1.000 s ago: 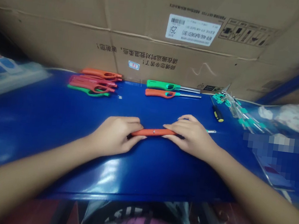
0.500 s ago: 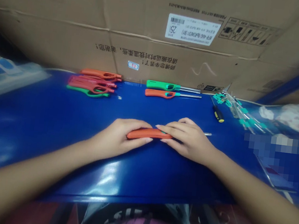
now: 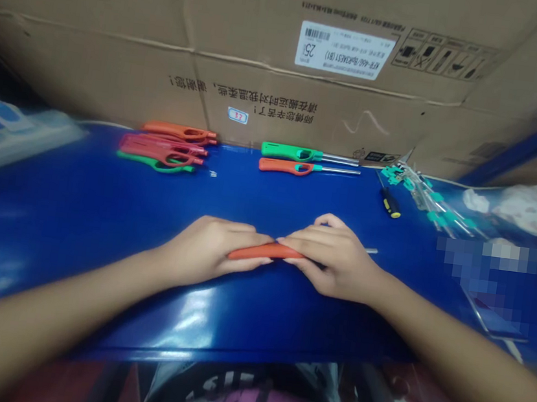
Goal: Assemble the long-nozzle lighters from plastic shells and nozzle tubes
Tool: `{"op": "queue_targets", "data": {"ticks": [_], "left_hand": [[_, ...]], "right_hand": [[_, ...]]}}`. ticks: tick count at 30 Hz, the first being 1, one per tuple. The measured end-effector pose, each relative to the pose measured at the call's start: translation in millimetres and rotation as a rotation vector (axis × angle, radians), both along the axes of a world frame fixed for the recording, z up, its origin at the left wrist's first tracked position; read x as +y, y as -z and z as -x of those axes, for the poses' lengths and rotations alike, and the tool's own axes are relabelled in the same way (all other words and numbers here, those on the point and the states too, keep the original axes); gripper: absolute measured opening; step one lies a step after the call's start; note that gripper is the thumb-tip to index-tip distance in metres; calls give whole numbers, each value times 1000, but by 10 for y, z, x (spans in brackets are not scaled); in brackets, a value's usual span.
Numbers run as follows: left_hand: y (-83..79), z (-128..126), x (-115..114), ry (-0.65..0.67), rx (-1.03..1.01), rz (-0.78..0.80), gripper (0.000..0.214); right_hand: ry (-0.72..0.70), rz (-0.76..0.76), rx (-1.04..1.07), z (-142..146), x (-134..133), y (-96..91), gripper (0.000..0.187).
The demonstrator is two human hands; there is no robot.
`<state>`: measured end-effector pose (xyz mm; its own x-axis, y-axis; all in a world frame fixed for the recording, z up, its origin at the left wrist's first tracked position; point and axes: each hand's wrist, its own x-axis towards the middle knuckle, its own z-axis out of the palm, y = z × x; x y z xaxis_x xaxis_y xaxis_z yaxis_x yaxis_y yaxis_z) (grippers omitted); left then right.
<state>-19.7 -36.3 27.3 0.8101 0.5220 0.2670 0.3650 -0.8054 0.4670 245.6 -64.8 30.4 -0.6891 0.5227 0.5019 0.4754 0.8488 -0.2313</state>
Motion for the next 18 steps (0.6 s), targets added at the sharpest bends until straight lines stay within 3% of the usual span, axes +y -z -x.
{"op": "queue_targets", "data": {"ticks": [6, 18], "left_hand": [[-22, 58, 102, -42, -26, 59, 31], [-45, 108, 185, -62, -26, 23, 34]], "right_hand": [[150, 21, -102, -113, 114, -44, 15], [206, -147, -197, -145, 83, -131, 19]]}}
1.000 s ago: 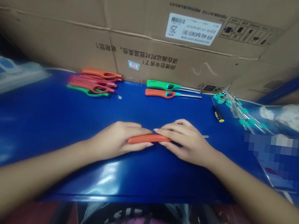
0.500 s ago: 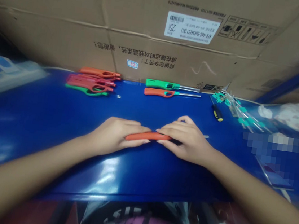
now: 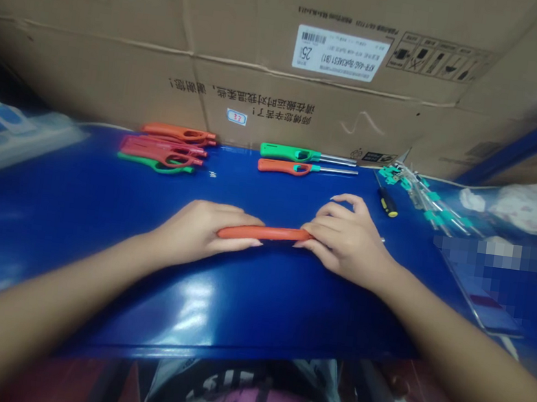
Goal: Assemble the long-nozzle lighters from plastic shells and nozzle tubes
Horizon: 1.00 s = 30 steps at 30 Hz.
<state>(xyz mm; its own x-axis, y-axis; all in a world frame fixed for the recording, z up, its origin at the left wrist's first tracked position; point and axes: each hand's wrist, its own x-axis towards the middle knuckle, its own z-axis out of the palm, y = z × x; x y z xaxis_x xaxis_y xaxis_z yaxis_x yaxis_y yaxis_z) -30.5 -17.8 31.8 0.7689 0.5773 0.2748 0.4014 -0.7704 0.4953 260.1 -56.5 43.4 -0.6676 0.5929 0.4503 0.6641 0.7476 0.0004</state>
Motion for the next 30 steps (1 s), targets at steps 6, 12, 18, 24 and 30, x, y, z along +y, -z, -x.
{"op": "queue_targets", "data": {"ticks": [6, 12, 18, 24, 30], "left_hand": [[-43, -26, -4, -211, -133, 52, 37], [-57, -192, -37, -341, -498, 759, 35], [-6, -266, -123, -338, -563, 1082, 43], [44, -185, -136, -196, -220, 333, 33], [27, -121, -168, -2, -115, -28, 30]], "right_hand": [[139, 21, -48, -56, 51, -9, 29], [242, 88, -6, -26, 40, 31, 29], [132, 18, -24, 36, 13, 107, 34], [42, 10, -36, 63, -24, 84, 28], [-81, 55, 17, 92, -62, 44, 22]]}}
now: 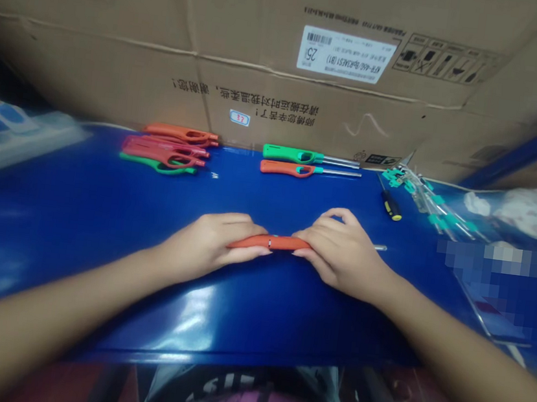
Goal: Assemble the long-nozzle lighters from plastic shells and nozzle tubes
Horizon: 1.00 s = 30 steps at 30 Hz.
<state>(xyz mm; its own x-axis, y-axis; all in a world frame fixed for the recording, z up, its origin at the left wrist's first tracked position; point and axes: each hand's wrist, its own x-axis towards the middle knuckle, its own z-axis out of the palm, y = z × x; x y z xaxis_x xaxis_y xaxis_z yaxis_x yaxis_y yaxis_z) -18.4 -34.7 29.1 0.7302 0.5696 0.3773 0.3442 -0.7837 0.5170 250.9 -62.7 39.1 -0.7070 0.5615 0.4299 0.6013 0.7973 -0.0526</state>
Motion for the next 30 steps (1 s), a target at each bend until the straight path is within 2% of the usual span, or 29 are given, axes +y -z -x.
{"op": "queue_targets", "data": {"ticks": [6, 14, 19, 22, 25, 27, 30], "left_hand": [[-39, -3, -14, -2, 53, -120, 31], [42, -68, -83, -67, 129, -42, 36], [24, -59, -59, -142, 185, -100, 37], [-6, -27, -7, -156, 295, -187, 37], [-35, 49, 104, -103, 363, -168, 27], [-54, 124, 205, -94, 378, -145, 30], [-89, 233, 337, -168, 391, -159, 39]], "right_hand": [[30, 17, -17, -8, -1, -25, 21], [49, 28, 6, 103, 5, 78, 27], [131, 62, 13, 109, 29, 114, 29], [113, 129, 14, 77, 66, 105, 31], [95, 179, 4, 1, 110, 76, 29], [125, 137, -9, -91, 150, 50, 29], [198, 54, -37, -276, 233, 10, 43]]}}
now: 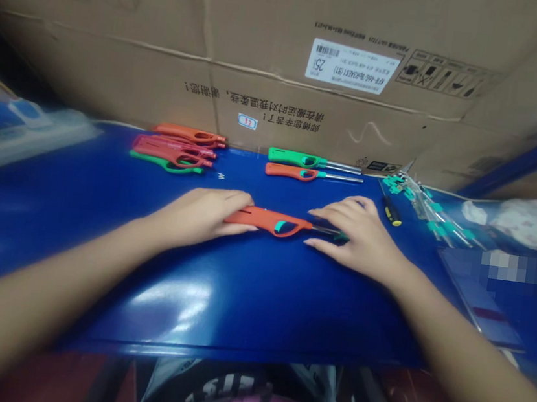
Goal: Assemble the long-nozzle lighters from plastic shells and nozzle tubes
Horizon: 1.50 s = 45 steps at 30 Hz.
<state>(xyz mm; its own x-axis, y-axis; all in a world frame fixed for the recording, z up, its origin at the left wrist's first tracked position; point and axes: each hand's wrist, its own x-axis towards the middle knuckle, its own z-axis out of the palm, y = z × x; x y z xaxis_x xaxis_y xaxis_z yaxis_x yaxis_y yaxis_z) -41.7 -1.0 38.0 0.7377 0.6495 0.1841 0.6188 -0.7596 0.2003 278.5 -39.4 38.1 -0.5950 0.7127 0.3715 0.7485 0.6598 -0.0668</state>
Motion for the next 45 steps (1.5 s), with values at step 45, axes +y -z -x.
{"op": "queue_targets", "data": {"ticks": [45], "left_hand": [[66, -147, -225, 217, -257, 430, 27]], "right_hand": [[-187, -206, -59, 72, -108, 140, 21]]}}
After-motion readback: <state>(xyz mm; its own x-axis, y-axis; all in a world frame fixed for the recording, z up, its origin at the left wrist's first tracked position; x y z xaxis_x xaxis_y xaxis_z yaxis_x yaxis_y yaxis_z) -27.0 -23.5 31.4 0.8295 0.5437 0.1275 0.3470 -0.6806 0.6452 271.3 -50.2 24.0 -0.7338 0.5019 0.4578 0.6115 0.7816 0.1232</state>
